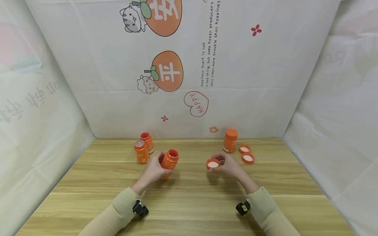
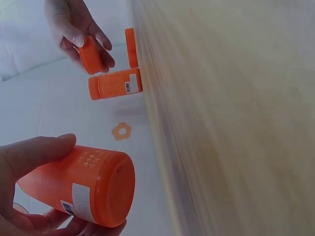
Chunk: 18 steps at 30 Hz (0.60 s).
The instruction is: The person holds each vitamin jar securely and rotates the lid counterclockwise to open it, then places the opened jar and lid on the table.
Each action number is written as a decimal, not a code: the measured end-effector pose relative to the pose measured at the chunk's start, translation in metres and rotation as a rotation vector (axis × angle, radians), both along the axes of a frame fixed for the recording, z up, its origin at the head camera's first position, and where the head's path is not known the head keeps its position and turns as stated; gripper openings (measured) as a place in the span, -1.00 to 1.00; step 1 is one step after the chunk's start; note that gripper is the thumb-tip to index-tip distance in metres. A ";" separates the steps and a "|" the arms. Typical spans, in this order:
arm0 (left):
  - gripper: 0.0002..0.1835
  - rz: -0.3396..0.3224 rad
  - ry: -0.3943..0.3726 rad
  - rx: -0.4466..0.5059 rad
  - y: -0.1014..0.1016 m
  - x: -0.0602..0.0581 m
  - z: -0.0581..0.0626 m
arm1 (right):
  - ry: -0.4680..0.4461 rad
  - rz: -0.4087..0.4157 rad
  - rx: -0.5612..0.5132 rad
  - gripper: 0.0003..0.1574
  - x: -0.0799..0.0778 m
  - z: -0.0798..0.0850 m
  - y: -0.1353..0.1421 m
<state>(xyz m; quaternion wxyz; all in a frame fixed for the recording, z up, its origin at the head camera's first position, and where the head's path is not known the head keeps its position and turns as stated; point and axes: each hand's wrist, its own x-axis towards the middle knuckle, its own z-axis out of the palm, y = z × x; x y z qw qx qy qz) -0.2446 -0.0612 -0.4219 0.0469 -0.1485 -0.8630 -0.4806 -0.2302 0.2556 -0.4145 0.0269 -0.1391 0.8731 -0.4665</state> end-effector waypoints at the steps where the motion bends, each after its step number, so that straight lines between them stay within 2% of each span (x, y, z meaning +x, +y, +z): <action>1: -0.40 -0.002 0.004 0.002 -0.001 0.000 0.000 | -0.001 -0.008 0.002 -0.30 0.000 0.000 0.000; 12: -0.40 0.037 0.050 -0.005 -0.016 -0.006 -0.002 | -0.013 -0.095 0.101 -0.26 -0.001 -0.006 0.009; 18: -0.39 0.068 0.049 -0.010 -0.022 -0.007 -0.003 | -0.009 -0.123 0.155 -0.28 -0.003 -0.008 0.013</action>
